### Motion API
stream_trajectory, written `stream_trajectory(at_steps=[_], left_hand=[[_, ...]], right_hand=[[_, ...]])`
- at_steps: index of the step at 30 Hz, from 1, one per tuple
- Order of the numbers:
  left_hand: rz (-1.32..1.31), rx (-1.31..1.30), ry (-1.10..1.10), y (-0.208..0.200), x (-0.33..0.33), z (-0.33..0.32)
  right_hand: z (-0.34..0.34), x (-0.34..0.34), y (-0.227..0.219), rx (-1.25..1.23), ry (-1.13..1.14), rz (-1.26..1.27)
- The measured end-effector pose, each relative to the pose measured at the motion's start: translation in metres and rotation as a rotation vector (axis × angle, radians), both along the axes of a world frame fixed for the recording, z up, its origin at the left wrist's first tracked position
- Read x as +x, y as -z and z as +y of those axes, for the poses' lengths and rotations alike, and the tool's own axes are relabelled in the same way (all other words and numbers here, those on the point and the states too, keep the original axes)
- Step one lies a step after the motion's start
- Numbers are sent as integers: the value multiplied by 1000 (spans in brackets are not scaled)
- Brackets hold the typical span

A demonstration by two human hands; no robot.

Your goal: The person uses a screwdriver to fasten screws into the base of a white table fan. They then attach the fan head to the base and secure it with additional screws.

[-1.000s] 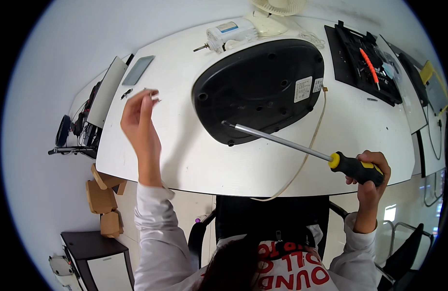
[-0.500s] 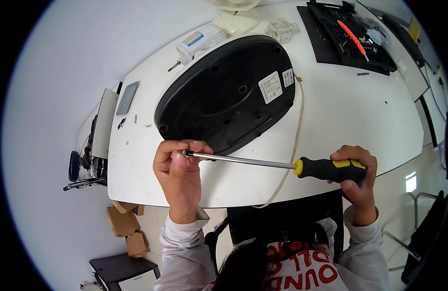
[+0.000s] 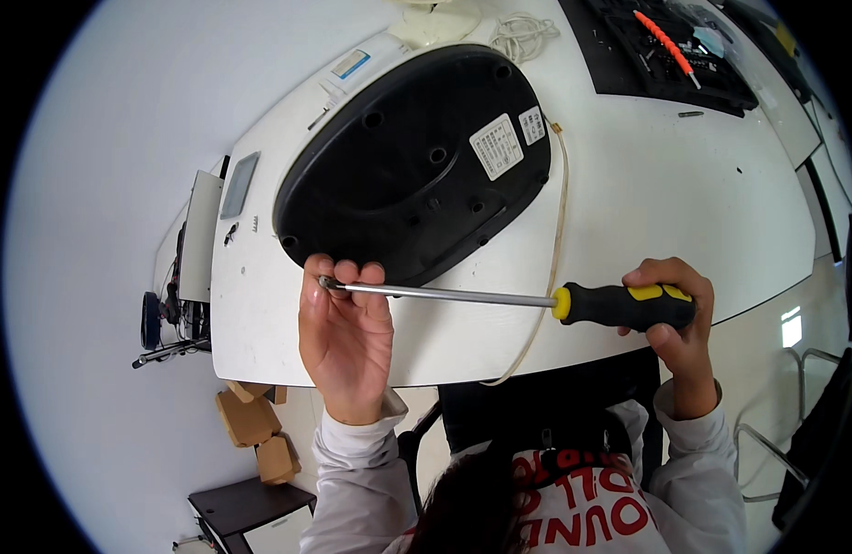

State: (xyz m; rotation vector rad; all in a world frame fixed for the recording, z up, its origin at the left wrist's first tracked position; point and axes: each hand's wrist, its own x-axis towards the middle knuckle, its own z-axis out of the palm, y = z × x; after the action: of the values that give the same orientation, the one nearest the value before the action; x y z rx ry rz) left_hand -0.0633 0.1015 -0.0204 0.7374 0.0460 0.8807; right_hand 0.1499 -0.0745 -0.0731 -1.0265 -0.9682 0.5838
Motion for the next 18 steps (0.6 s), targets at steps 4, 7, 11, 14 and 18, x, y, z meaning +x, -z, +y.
stream_trajectory(at_steps=[4,7,11,14,18], left_hand=[[-6,46,-41,4,3,0],[1,89,-126,8,3,-1],[115,203,-205,9,-1,0],[75,165,-193,10,0,-1],[10,69,-146,10,2,-1]], right_hand=[[1,-1,2,5,33,-49],[1,-3,3,46,91,-104],[-2,0,-7,4,13,-177],[-4,3,-9,-22,-15,-212],[-6,2,-5,-44,-4,-168]])
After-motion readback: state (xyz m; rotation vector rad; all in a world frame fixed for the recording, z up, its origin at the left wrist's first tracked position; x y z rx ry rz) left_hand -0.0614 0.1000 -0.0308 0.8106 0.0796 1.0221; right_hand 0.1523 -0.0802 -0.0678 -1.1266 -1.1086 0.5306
